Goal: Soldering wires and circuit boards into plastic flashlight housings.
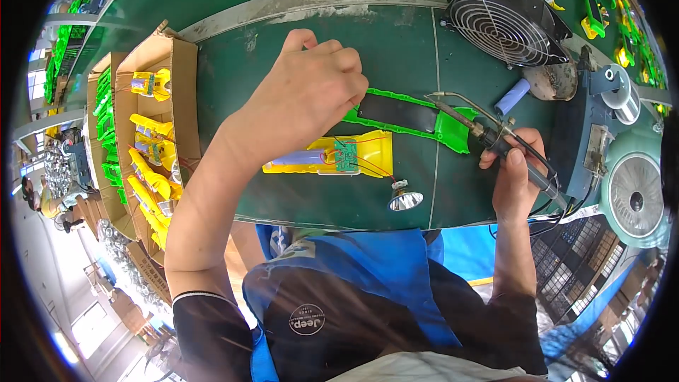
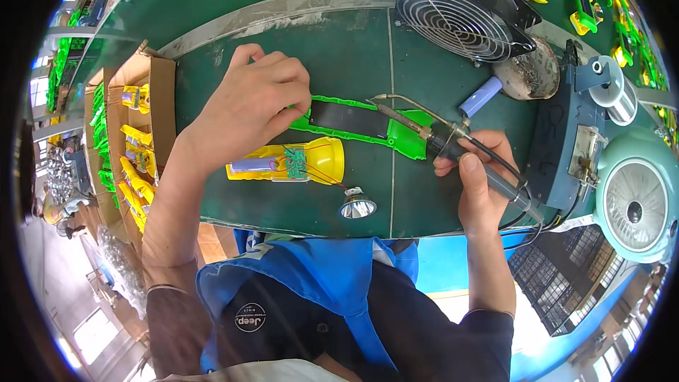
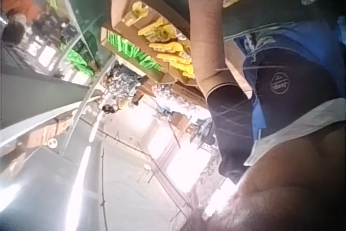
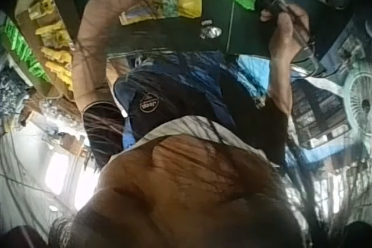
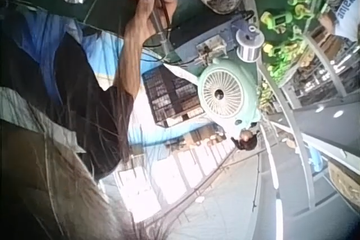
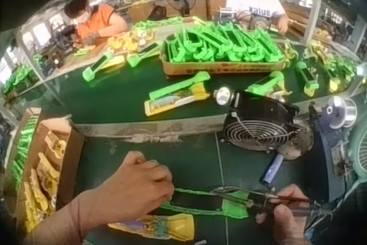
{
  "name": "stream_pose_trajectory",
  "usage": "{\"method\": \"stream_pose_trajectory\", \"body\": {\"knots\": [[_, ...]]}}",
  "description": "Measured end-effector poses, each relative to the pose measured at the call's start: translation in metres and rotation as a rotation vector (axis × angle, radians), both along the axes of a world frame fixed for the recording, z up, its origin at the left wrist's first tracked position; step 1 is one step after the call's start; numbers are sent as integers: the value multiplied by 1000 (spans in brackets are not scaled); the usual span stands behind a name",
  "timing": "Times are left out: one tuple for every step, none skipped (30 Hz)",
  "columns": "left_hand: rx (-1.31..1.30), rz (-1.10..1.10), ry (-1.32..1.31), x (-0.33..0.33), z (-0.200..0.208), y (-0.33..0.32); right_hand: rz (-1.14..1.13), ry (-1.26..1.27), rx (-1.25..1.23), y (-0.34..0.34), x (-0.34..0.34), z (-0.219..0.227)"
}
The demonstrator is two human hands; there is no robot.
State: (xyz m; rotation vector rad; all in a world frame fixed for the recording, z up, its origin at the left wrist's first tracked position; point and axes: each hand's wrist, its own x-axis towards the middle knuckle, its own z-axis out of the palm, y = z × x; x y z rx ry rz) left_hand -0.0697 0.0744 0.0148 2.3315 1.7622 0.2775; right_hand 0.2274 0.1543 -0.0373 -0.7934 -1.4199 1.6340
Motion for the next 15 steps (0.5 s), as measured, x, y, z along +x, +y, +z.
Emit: {"method": "stream_pose_trajectory", "body": {"knots": [[-2,-4,-22,-1,0,0,2,4,-6,1,-1,0],[-4,-7,-43,-1,0,-1,4,4,-7,1,-1,0],[-4,-7,-46,-2,0,-1,-3,-3,-1,1,-2,1],[25,-13,-82,-3,0,-1,-9,-9,5,0,-2,2],[55,-19,-118,-4,1,-1,-9,-12,5,0,-2,2],[57,-31,-127,-2,4,-1,-32,-20,45,0,0,2],[106,32,-143,3,14,-6,-49,-24,84,0,1,4],[156,93,-160,10,20,-13,-68,-28,123,0,3,5],[158,129,-166,20,27,-23,-32,-15,139,1,2,9],[158,134,-171,28,21,-28,-36,-7,147,2,-2,8],[158,138,-176,34,12,-32,-41,1,155,2,-9,8],[150,156,-197,37,6,-34,-29,10,142,4,-15,6],[158,150,-205,39,1,-34,-44,18,139,4,-23,7],[182,153,-176,40,-2,-34,-58,27,137,4,-30,8],[205,157,-149,42,-8,-35,-48,94,119,5,-34,3]]}}
